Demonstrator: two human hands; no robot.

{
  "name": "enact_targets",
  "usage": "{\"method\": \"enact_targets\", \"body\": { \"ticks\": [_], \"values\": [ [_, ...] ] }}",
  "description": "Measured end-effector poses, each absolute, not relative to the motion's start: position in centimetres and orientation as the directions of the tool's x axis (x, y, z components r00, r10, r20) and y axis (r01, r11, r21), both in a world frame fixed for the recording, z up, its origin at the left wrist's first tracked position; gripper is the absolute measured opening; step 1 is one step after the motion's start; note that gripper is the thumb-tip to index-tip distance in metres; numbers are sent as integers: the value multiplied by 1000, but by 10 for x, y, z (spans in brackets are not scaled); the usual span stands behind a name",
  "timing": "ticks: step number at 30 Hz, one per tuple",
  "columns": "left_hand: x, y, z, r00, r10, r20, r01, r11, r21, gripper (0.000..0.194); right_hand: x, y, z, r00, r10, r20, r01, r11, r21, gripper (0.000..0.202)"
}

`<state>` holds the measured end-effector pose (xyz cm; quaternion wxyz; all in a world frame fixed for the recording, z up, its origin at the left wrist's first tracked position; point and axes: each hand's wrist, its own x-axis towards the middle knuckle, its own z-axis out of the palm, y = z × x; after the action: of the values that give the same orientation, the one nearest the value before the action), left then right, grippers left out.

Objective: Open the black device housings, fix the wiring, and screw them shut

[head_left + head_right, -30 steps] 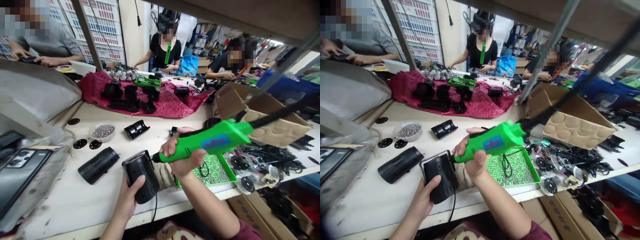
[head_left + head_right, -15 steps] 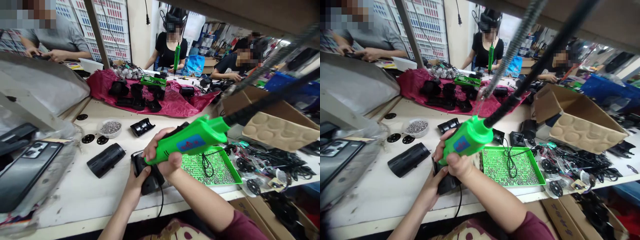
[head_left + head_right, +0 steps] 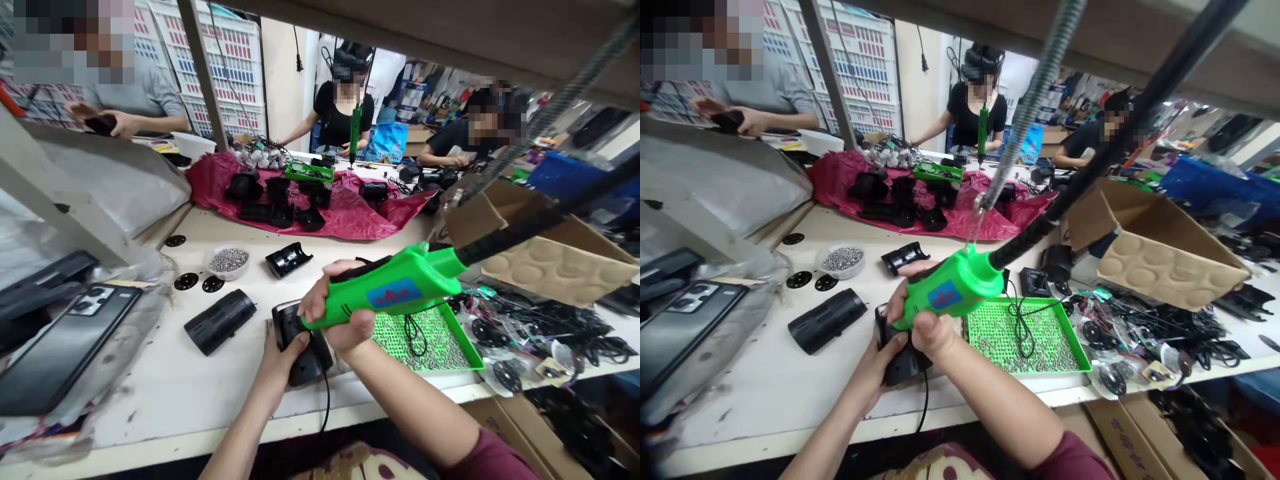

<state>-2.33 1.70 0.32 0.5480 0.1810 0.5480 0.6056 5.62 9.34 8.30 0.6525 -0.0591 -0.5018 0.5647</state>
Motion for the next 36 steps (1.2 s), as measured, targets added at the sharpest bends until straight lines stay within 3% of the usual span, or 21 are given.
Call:
{"method": "enact_targets", "body": {
  "ticks": [5,9,17,25,36],
  "values": [
    [-25,13,3,-287,826,-485,-585,249,772,68,93,82,111,-64,732,678,-672,471,-571,45],
    [-26,13,-1,-317,793,-521,-654,215,725,60,116,73,110,-116,730,674,-610,483,-628,47],
    [-18,15,2,-363,789,-495,-680,140,720,62,104,75,84,-113,774,623,-628,430,-648,48],
    [-17,16,-1,-410,758,-508,-672,125,730,66,118,73,91,-136,776,616,-611,424,-669,46],
    [-17,16,1,-411,752,-515,-688,115,716,71,92,87,67,-37,836,548,-600,420,-681,46]
  ]
}}
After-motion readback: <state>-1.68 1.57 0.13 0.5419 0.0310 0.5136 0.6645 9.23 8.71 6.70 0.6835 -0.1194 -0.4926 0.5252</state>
